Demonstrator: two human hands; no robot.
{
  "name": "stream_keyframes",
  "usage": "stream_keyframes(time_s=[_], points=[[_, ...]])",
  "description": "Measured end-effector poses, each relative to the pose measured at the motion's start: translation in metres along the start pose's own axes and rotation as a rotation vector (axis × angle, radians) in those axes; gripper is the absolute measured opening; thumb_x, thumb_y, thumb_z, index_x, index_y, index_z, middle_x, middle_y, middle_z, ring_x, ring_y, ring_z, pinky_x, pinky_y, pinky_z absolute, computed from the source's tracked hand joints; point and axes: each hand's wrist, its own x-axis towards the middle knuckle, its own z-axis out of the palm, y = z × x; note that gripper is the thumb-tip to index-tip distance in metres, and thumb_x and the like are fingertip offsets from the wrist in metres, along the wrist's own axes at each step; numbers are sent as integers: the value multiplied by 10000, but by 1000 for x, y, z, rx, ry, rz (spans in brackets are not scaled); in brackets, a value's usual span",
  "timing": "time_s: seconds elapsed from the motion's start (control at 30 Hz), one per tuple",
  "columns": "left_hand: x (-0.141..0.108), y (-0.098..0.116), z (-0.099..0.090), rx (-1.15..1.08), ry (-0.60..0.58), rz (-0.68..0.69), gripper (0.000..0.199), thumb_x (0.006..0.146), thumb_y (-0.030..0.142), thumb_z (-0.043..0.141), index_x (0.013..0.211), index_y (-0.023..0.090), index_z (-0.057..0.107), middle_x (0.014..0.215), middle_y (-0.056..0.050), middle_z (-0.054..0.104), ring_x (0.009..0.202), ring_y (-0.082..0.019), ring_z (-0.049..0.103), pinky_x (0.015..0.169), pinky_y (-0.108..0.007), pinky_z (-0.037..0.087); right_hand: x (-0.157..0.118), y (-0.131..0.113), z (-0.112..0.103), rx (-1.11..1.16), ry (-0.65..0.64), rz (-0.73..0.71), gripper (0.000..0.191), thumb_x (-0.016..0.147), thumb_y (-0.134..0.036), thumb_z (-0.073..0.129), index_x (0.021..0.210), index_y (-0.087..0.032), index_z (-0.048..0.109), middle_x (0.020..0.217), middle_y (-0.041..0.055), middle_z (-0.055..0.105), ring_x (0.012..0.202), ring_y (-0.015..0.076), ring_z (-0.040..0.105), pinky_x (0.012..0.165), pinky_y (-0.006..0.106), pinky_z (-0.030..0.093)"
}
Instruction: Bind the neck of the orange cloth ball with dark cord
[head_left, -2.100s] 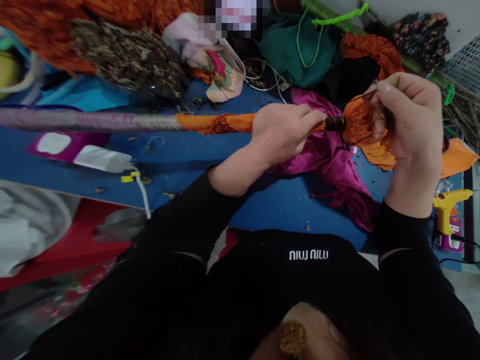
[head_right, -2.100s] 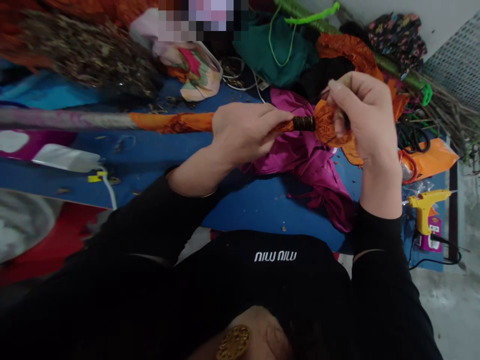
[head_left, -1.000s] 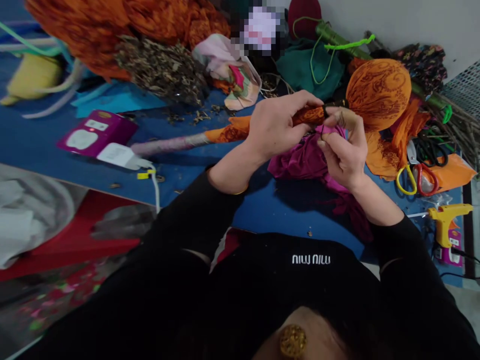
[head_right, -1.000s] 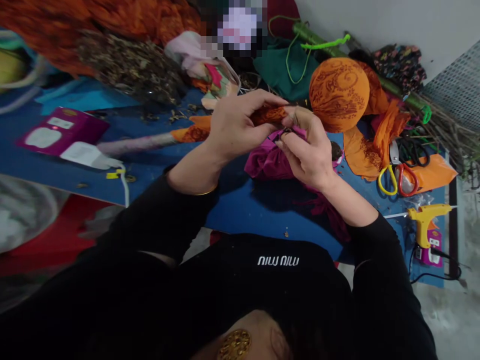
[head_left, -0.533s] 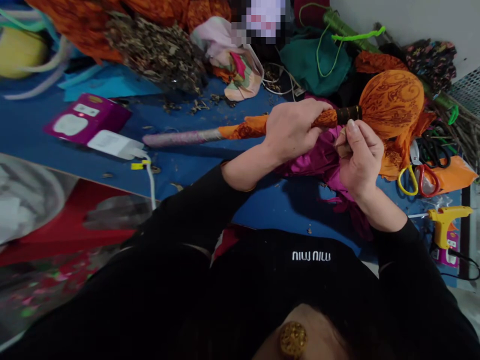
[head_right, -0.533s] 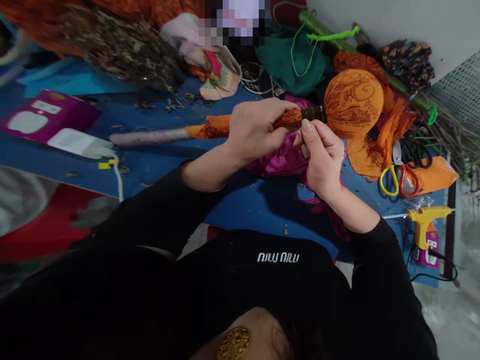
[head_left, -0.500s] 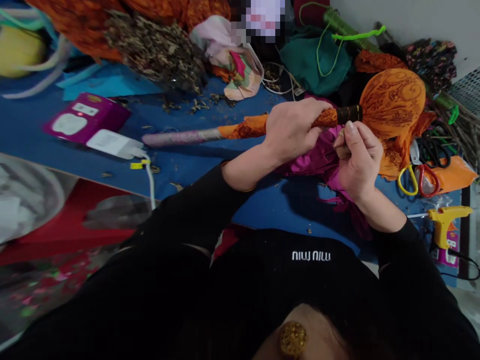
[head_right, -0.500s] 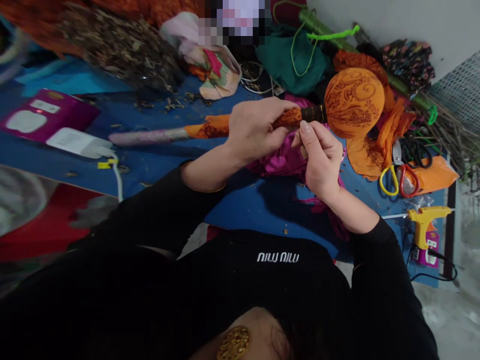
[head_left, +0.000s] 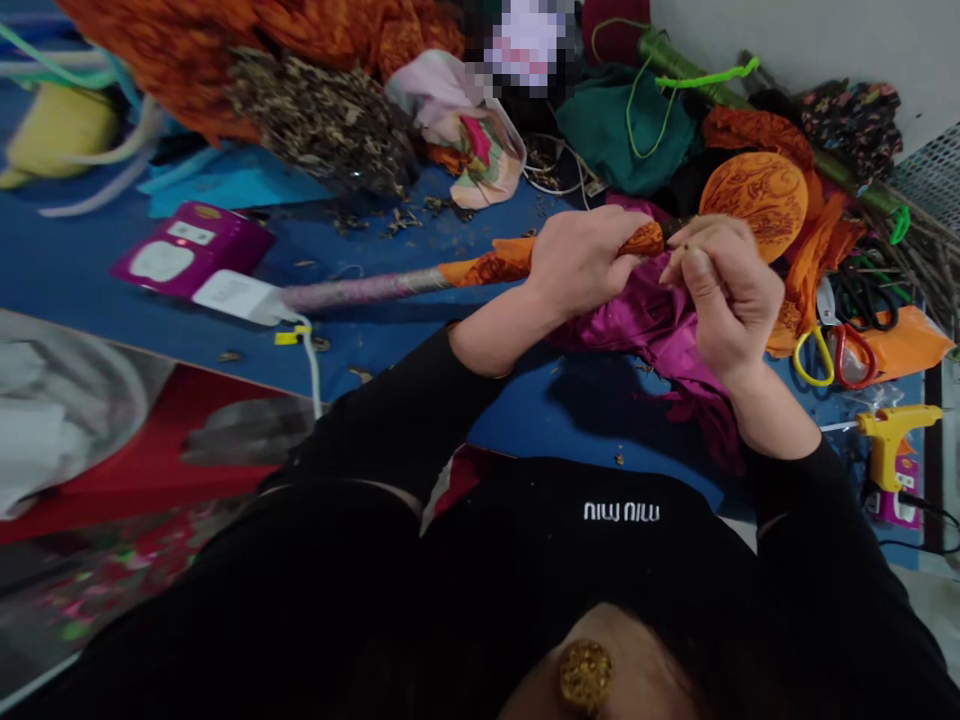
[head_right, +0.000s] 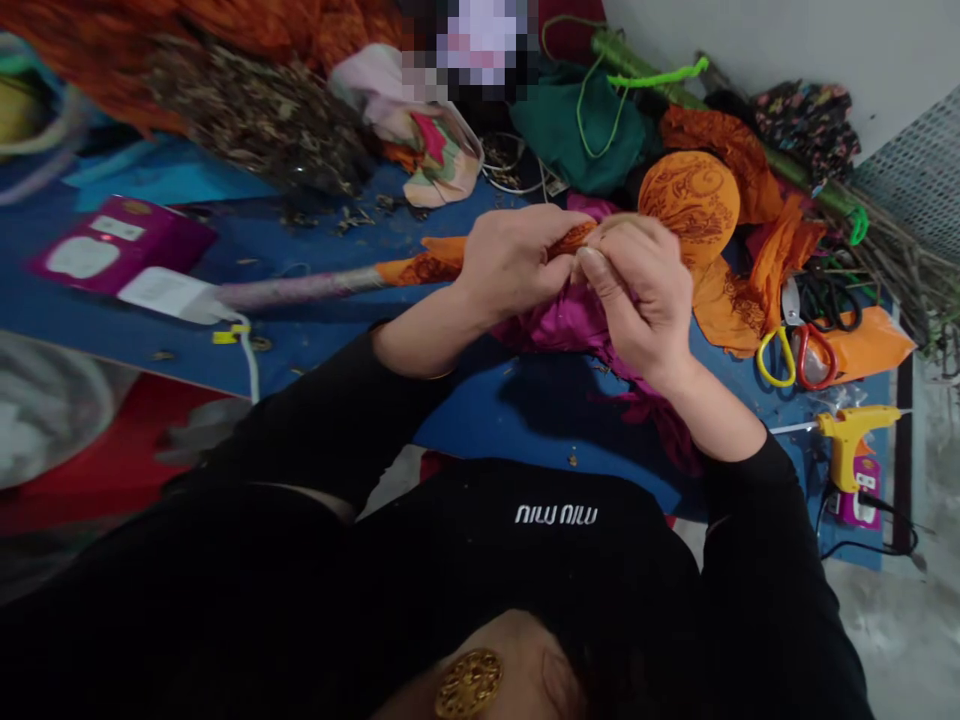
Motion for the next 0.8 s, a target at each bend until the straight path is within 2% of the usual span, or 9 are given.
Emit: stream_keyframes(time_s=[0.07,0.13,0.23,0.3,0.43,0.53,0.67,0.8], points=[[-2,-1,-1,-10,8,36,399,1006,336,548,1340,241,745,1258,-76,810,1209,-315,744,971,-410,557,8,3,-14,-179,-17,-154,442,1151,-491,511,823,-264,702,802,3,720,948,203,703,1036,435,549],[-4,0,-2,-14,-12,52,413,1002,331,550,1355,249,748,1257,-74,808,1212,-320,746,973,-409,560,12,6,-24,-312,-59,-182,434,1157,-483,487,864,-264,721,858,16,750,902,202,694,987,430,550],[-6,4,-4,7,-59,51,422,994,321,556,1361,269,759,1237,-80,812,1179,-333,755,962,-433,570,14,9,-27,-340,-115,-92,438,1161,-478,452,889,-266,721,885,38,734,832,197,678,812,383,555],[-6,5,-3,22,-70,63,414,989,316,553,1339,297,772,1209,-76,822,1141,-333,761,937,-442,577,13,10,-25,-293,-118,-33,470,1160,-518,425,860,-275,692,848,41,707,801,198,666,764,376,553],[-7,6,-3,39,-83,99,394,978,327,557,1300,331,785,1200,-58,830,1103,-320,765,904,-435,582,15,15,-21,-198,-140,77,520,1128,-657,395,829,-304,632,870,44,706,796,210,661,822,405,583],[-8,9,-3,72,-128,83,416,992,335,535,1330,294,775,1253,-78,824,1123,-330,766,893,-434,577,17,20,-20,-144,-185,157,509,1106,-703,387,875,-326,638,935,52,734,841,225,674,878,417,600],[-9,17,-8,115,-167,65,422,1039,342,496,1345,224,762,1235,-113,818,1131,-345,770,869,-423,568,18,32,-16,-73,-202,268,506,1043,-805,424,974,-359,652,1028,56,779,1002,230,695,964,382,590],[-10,24,-13,214,-227,75,431,1042,299,478,1348,163,751,1215,-141,813,1115,-356,778,833,-411,550,15,40,-11,-65,-188,289,462,1031,-797,454,1012,-384,661,1070,50,787,1076,240,700,986,387,576]])
